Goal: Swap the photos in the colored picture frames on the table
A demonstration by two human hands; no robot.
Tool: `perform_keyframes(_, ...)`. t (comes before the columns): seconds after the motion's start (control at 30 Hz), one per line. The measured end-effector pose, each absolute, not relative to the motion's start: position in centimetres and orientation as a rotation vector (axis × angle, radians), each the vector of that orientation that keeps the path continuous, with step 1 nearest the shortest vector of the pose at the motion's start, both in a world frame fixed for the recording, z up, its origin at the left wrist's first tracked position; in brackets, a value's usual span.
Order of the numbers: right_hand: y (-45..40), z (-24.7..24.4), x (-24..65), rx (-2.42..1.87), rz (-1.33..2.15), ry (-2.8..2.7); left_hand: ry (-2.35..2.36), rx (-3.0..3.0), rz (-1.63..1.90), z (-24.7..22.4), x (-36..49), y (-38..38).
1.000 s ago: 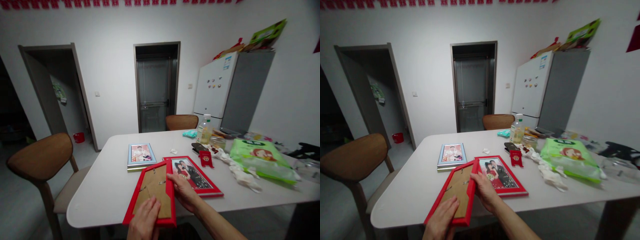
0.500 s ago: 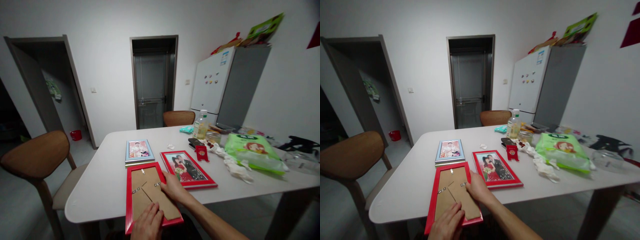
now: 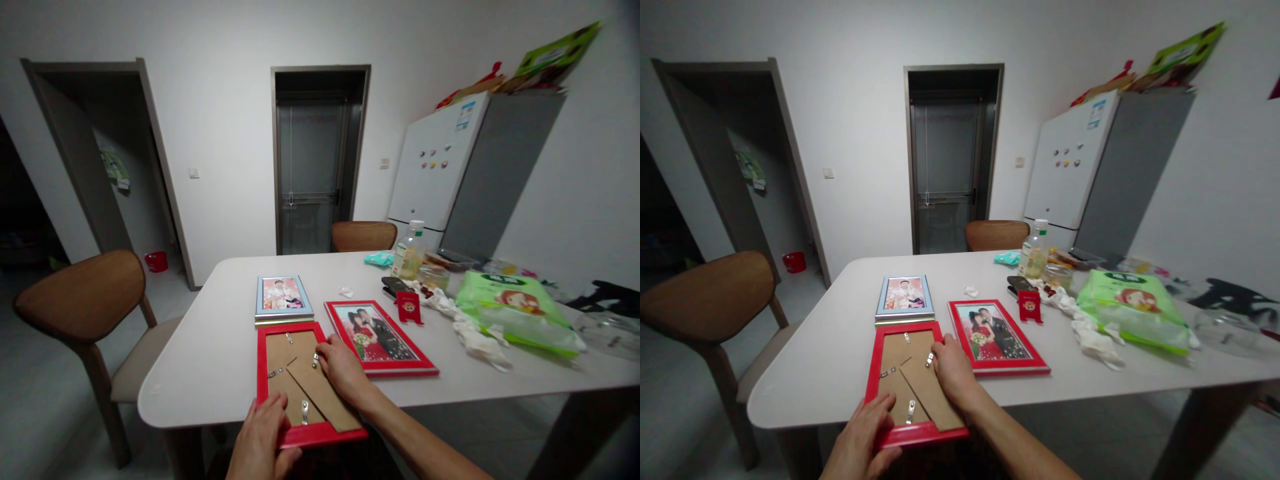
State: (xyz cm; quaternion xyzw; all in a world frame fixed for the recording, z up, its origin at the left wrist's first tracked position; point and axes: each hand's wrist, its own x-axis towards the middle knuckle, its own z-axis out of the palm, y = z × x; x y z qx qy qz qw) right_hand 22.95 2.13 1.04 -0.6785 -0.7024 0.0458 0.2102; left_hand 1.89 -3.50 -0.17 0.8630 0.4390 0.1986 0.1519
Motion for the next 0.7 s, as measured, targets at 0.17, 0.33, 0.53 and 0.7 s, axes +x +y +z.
perform_keyframes(0.17, 0.5, 1.8, 23.0, -1.756, 0.158, -1.958, 1.245, 2.44, 0.671, -0.7, 1.7, -3.4)
perform_keyframes(0.33, -2.3, 3.4, 21.9, -1.333, 0.577, -2.291, 1.261, 2.371, 0.691, -0.5, 1.8, -3.6)
perform_keyframes(0.53, -2.3, 3.5, 20.2, -1.299, 0.544, -2.314, 1.273, 2.361, 0.654, -0.9, 2.0, -3.5)
perform_keyframes(0.7, -1.0, 3.3, 19.9, -1.324, 0.484, -2.219, 1.21, 2.409, 0.692, 2.2, 2.0, -3.8)
